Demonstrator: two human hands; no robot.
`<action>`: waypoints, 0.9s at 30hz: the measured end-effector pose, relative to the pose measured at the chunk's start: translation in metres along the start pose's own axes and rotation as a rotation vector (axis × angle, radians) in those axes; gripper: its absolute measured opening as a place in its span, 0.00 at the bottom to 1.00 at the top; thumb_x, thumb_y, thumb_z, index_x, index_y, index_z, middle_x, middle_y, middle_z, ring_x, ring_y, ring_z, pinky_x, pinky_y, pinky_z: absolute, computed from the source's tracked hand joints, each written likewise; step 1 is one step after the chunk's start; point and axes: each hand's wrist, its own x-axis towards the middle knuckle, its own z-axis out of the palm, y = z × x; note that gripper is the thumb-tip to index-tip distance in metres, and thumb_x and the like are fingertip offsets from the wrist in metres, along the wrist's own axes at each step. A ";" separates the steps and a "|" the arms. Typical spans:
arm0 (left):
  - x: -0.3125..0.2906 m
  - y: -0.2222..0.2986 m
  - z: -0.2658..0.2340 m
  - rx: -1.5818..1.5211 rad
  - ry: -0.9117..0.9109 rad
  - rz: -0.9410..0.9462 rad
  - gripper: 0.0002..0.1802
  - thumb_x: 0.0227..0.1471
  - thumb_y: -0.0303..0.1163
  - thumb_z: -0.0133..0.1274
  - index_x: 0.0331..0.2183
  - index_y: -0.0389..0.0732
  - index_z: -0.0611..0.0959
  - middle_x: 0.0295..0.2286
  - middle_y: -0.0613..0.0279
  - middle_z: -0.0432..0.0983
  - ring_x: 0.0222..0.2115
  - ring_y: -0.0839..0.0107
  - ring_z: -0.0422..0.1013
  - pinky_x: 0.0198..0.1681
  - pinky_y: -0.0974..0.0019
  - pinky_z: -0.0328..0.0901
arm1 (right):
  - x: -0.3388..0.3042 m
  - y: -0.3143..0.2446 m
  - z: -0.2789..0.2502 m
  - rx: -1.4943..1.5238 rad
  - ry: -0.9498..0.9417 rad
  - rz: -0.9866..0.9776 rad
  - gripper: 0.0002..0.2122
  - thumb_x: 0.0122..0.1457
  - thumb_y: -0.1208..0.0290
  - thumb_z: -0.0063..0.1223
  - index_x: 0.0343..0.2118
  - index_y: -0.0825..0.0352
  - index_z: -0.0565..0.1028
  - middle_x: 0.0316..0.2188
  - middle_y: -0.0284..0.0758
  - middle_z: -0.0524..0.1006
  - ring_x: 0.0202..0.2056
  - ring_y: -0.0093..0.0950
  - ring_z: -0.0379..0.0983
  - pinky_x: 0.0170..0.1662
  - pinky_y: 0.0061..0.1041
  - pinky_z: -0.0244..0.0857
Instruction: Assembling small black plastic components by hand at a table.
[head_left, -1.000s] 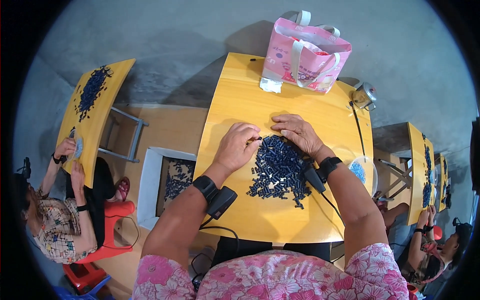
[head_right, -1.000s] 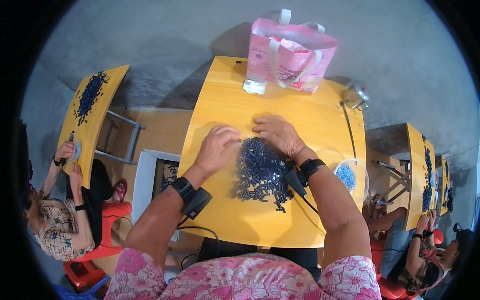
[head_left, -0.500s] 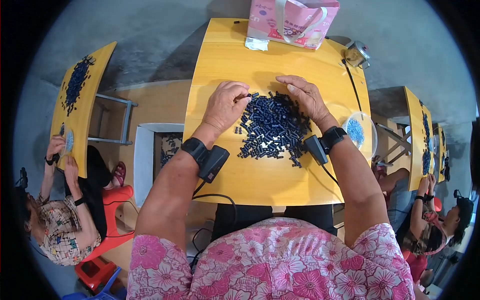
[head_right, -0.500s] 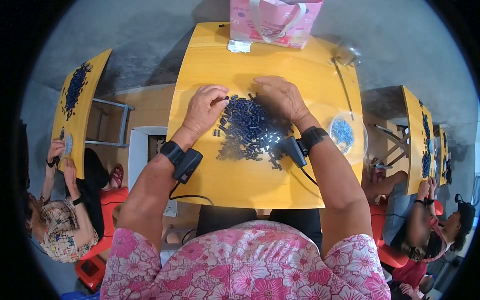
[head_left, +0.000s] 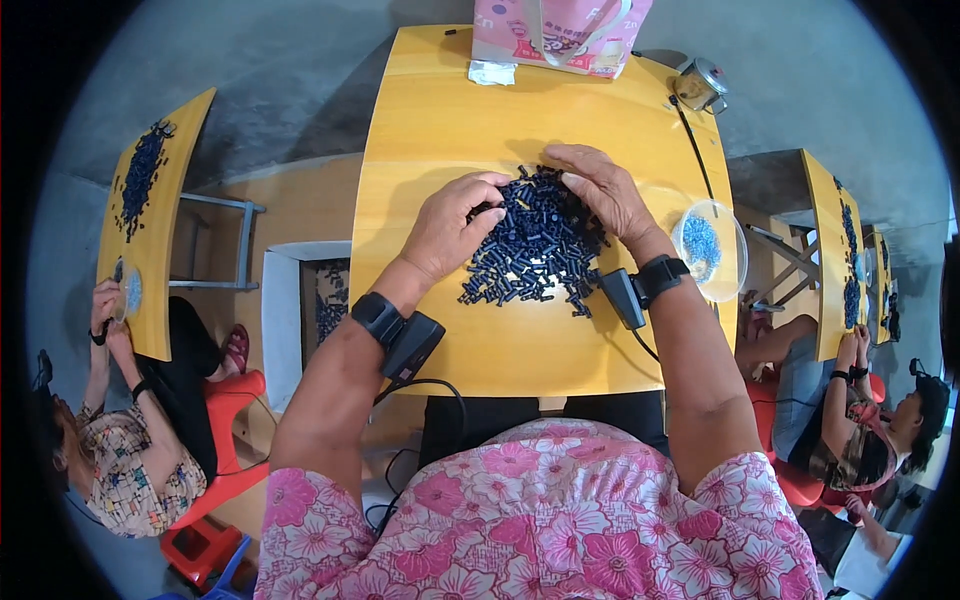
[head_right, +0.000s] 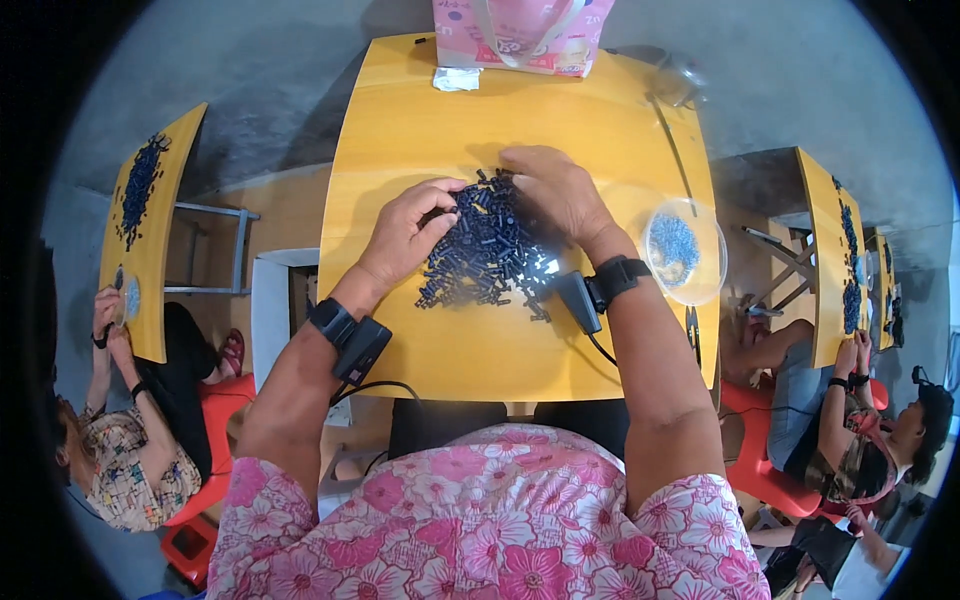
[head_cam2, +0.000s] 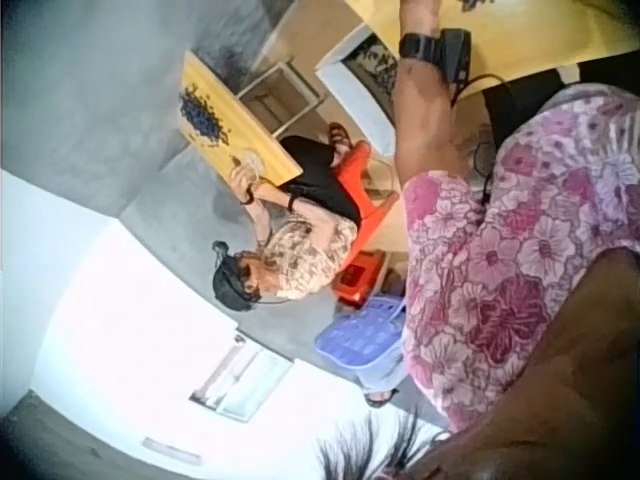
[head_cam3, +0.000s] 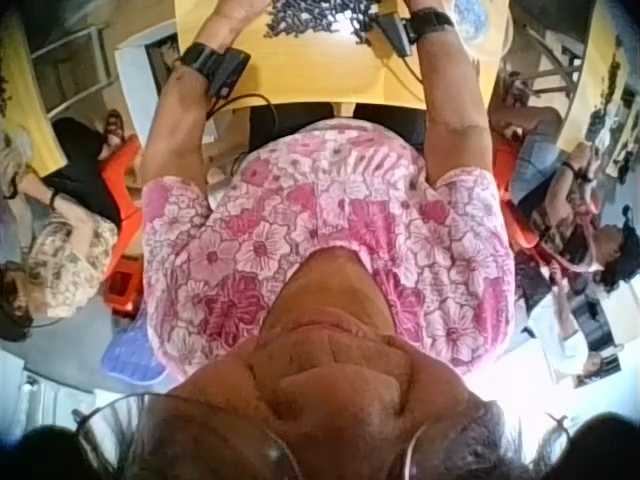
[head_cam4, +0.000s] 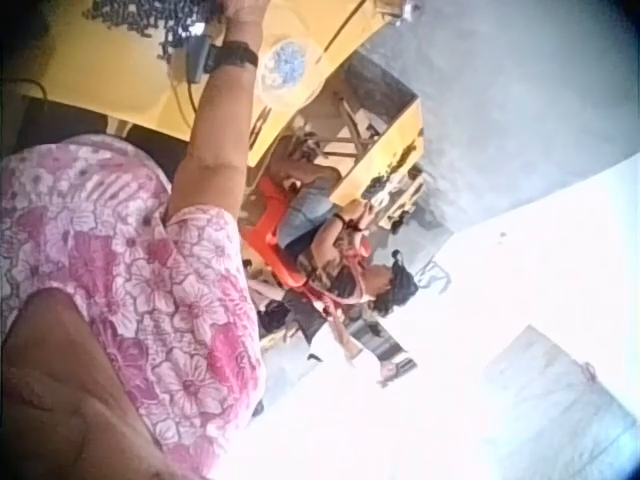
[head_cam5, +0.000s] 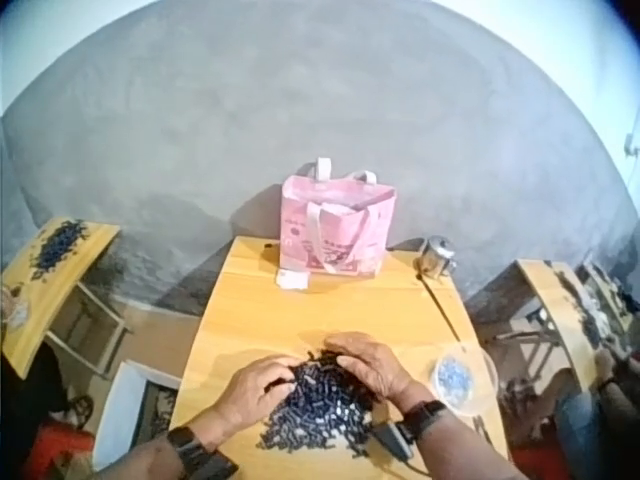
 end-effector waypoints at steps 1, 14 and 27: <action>-0.002 -0.001 0.000 -0.053 0.052 -0.004 0.05 0.52 0.26 0.55 0.33 0.36 0.77 0.47 0.52 0.77 0.47 0.56 0.73 0.50 0.61 0.67 | -0.003 -0.003 -0.005 -0.136 0.049 -0.094 0.16 0.60 0.65 0.48 0.48 0.65 0.77 0.50 0.40 0.77 0.53 0.42 0.70 0.58 0.36 0.62; -0.024 0.018 0.029 0.059 0.245 -0.051 0.05 0.51 0.24 0.57 0.33 0.36 0.78 0.47 0.50 0.77 0.48 0.57 0.73 0.50 0.63 0.67 | -0.031 0.004 0.018 -0.364 0.251 -0.096 0.19 0.57 0.62 0.55 0.50 0.63 0.75 0.53 0.42 0.73 0.55 0.43 0.66 0.61 0.38 0.58; -0.005 0.005 0.016 -0.019 0.297 -0.046 0.06 0.52 0.26 0.56 0.33 0.34 0.78 0.49 0.46 0.74 0.49 0.55 0.71 0.49 0.63 0.66 | 0.006 0.012 0.020 -0.201 0.035 -0.195 0.29 0.56 0.55 0.58 0.57 0.66 0.69 0.55 0.46 0.71 0.58 0.46 0.64 0.62 0.39 0.56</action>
